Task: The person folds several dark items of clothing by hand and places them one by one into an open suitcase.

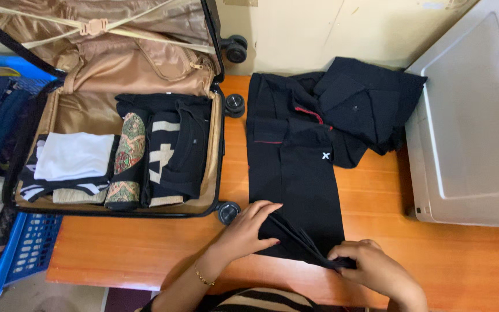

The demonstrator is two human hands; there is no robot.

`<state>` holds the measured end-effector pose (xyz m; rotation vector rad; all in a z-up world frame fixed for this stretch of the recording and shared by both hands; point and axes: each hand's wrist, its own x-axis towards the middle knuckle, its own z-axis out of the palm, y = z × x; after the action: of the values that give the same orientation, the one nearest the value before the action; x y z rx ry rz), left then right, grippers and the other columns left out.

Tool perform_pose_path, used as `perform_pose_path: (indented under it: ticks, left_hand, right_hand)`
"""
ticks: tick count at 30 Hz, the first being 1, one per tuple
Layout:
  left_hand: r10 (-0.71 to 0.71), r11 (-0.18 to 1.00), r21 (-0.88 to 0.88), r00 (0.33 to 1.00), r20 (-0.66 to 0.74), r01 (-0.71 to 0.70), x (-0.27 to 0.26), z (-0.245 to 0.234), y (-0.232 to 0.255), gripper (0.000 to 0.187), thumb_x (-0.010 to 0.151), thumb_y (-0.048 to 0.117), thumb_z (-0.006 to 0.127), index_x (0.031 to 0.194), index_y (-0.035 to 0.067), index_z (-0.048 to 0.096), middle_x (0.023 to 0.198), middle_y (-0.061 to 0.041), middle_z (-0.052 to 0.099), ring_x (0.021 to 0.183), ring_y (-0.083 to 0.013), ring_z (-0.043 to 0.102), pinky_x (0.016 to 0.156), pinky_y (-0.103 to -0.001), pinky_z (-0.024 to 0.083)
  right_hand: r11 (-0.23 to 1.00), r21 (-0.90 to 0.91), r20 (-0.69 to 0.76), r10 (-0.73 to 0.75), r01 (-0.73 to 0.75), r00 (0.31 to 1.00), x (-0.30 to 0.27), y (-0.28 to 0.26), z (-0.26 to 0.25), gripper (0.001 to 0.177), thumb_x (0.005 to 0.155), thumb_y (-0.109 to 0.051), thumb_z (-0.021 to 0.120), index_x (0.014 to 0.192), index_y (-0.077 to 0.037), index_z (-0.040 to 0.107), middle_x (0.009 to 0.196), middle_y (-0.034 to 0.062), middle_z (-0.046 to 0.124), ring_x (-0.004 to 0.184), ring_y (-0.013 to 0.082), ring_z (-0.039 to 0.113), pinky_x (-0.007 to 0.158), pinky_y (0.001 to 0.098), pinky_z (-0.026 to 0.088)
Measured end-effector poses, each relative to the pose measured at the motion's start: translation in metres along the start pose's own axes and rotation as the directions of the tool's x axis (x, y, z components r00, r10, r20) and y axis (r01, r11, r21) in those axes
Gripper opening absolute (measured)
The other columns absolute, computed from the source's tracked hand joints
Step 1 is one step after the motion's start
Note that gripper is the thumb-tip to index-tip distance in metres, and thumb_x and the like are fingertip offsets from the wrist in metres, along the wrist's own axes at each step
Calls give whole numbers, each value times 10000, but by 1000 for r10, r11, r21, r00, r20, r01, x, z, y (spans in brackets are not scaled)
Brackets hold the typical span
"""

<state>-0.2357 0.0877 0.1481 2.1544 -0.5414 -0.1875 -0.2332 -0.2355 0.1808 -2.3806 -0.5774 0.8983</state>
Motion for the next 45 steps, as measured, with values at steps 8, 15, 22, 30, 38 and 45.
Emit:
perform_pose_path:
  ticks: [8,15,22,30,38,45]
  left_hand:
    - [-274,957,119,959,77,264,-15,26,-9,879,793,311,833,1532,113,401,1305,-152,489,1217,-343,531,981,-438,484]
    - [-110,988,117,989,97,98,-14,60,-36,486,844,299,825,1290,180,672,1452,-101,528,1315,-338,508,1078,-425,482]
    - [-254,932,-218,951,178,289,-29,67,-45,959,778,285,867,1549,202,304,1379,-150,554,1271,-322,555,1037,-395,452]
    - [-80,948,-281,964,255,153,-77,53,-34,498,847,216,854,1335,236,756,1063,-89,761,927,-174,675,801,-318,564]
    - [142,990,-35,955,259,-138,-110,58,-24,341,701,104,761,1027,184,815,960,18,725,992,-212,669,938,-380,511]
    - [238,971,-14,963,129,-238,-129,77,-37,274,711,80,730,961,171,795,1100,11,711,1124,-229,651,1022,-424,458]
  right_hand:
    - [968,27,-32,251,-250,968,-26,8,46,740,728,-133,766,1439,-242,592,1035,179,755,948,339,745,898,375,575]
    - [993,-31,-14,112,-112,994,-37,21,67,701,739,-139,776,1409,-295,642,1213,111,721,1119,321,669,976,382,523]
    - [999,-6,-34,48,-48,998,-49,-1,84,815,752,-107,748,1501,-307,498,1263,95,709,1138,314,648,993,431,442]
    - [953,-254,98,193,-163,976,-56,-10,93,840,817,-40,674,1489,-518,513,1155,45,634,1160,252,577,1035,383,410]
    - [856,-460,129,326,-235,936,-63,-17,106,745,933,-48,546,1436,-595,491,1180,13,574,1191,190,536,1110,333,368]
    - [862,-494,42,154,-113,987,-60,0,126,892,841,66,546,1503,-530,508,1391,-37,504,1311,177,481,1188,368,280]
